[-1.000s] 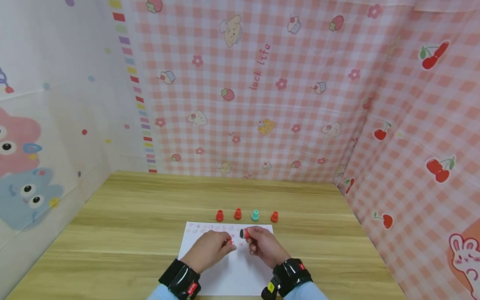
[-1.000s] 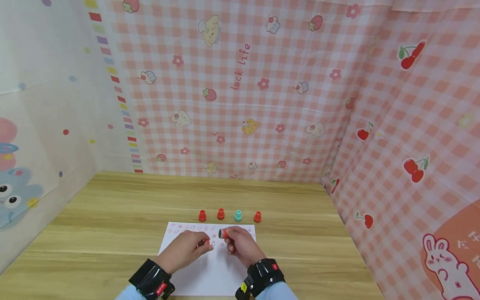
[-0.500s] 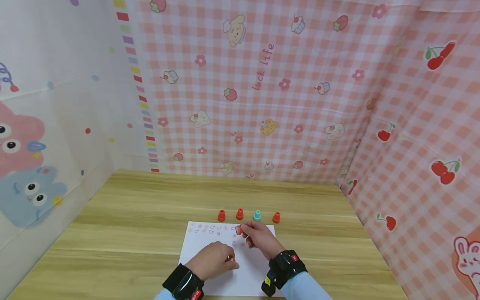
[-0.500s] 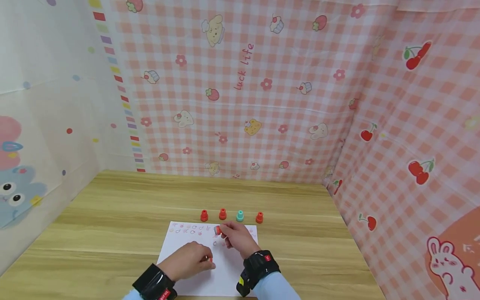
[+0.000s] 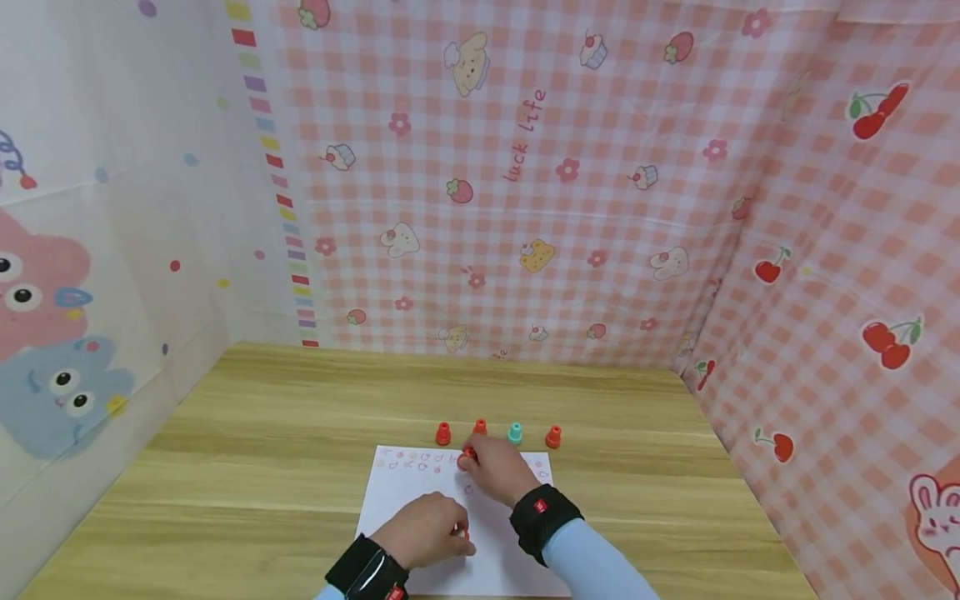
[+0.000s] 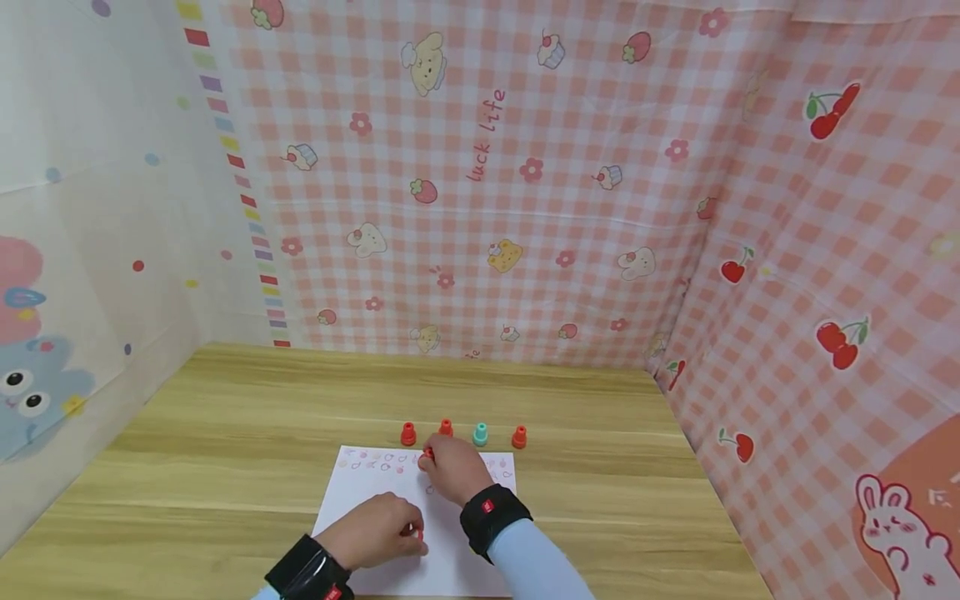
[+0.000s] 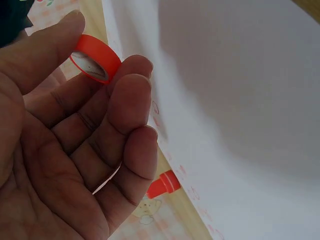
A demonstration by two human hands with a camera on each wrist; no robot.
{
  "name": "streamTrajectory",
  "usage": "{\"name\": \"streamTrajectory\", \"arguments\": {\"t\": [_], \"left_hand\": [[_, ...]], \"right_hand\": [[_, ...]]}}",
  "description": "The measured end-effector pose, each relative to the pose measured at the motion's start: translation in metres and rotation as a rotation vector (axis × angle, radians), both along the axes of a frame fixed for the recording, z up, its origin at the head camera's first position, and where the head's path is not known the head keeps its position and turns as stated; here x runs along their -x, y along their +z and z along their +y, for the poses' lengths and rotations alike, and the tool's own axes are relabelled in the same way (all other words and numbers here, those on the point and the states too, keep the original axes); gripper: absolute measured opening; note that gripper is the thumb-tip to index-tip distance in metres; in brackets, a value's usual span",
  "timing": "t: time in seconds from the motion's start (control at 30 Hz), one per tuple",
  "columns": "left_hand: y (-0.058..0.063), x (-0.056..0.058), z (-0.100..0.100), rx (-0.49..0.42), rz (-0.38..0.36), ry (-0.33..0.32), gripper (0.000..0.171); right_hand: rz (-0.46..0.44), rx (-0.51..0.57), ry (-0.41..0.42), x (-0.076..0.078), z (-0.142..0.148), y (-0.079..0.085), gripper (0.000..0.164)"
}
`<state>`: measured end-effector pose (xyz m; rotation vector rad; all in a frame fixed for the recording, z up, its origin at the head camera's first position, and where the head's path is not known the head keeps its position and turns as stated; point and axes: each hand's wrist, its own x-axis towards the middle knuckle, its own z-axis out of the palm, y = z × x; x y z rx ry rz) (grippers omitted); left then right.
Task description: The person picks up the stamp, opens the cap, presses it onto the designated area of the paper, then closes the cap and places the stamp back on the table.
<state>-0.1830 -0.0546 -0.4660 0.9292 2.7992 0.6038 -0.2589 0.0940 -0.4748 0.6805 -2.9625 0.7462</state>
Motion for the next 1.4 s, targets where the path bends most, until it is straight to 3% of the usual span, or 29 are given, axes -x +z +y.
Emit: {"name": "streamTrajectory", "arguments": {"t": [0.33,0.73,1.0,1.2,1.4], "left_hand": [[-0.001,0.000,-0.004,-0.003,0.017,0.010,0.021],[-0.002,0.002,-0.014,0.000,0.032,0.042,0.020],[-0.001,0.002,-0.021,-0.015,0.034,0.065,0.020],[-0.001,0.004,-0.026,-0.026,0.007,0.085,0.019],[-0.001,0.006,-0.034,-0.043,0.070,0.077,0.019]], "right_hand": [[0.104,-0.142,0.063,0.005,-0.011,-0.005,0.011],[0.128,-0.209,0.094,0.009,-0.019,-0.010,0.013],[0.139,-0.322,0.111,0.010,-0.025,-0.015,0.016],[0.143,-0.315,0.153,0.013,-0.025,-0.015,0.013],[0.139,-0.318,0.209,0.016,-0.023,-0.014,0.010]]}}
